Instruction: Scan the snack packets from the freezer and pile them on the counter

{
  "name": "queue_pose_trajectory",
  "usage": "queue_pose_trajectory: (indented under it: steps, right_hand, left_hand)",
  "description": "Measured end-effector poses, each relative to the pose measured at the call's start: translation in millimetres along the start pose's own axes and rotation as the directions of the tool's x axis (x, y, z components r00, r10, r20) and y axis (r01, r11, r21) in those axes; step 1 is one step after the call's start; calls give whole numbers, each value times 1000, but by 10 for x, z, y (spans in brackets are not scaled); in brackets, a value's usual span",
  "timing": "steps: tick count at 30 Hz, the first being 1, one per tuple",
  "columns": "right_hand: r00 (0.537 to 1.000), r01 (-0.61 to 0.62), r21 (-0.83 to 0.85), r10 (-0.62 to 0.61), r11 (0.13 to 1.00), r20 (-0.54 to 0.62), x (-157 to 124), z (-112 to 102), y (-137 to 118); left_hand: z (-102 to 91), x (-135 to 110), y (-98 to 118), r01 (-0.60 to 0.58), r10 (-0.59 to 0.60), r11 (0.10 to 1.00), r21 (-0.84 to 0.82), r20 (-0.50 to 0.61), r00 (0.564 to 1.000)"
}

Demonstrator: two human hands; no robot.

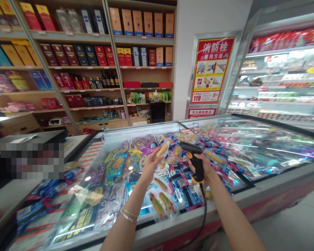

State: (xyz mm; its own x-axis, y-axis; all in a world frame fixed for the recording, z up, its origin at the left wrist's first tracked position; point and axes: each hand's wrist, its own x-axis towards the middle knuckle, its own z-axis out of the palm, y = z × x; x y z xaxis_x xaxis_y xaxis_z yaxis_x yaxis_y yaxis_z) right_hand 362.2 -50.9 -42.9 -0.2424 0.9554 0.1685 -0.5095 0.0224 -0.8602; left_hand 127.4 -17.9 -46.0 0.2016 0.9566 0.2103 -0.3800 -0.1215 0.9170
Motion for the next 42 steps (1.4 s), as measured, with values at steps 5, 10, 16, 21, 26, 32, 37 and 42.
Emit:
queue_pose_trajectory:
  steps: [5,10,16,21,26,32,37,42]
  right_hand:
    - [1000,-8,4,8,1000,-7,-4,1,-5]
    - [1000,6,-29,-6,1000,-1,-7,14,-8]
    - [999,33,2,-33,999,-5,4,42,-54]
    - [998,62,-36,-63,997,-30,-130,228,-403]
    - [992,129,-58,-129,990,-5,-166,715,-668]
    - [993,50,70,-57,996,101,143,1653,-234]
    - [965,-78,205,22,976,263,487,2242,480]
    - [940,-215,311,109,926,324,735,2651,1182]
  left_hand:
    - [-5,4,-12,-14,14,1000,18,0,1000]
    - [-20,9,-37,-59,59,998,0,18,998]
    - [-13,21,-59,24,-24,999,-45,-8,1000]
    - [-43,-15,146,-12,5,995,-96,-77,997]
    - [-428,-229,688,-193,198,980,49,-162,967]
    - [-1457,-577,1172,-236,436,831,504,-325,840]
    - [-2226,-741,1324,-74,535,724,685,-491,687]
    - [-2654,-804,1496,248,621,502,829,-544,564]
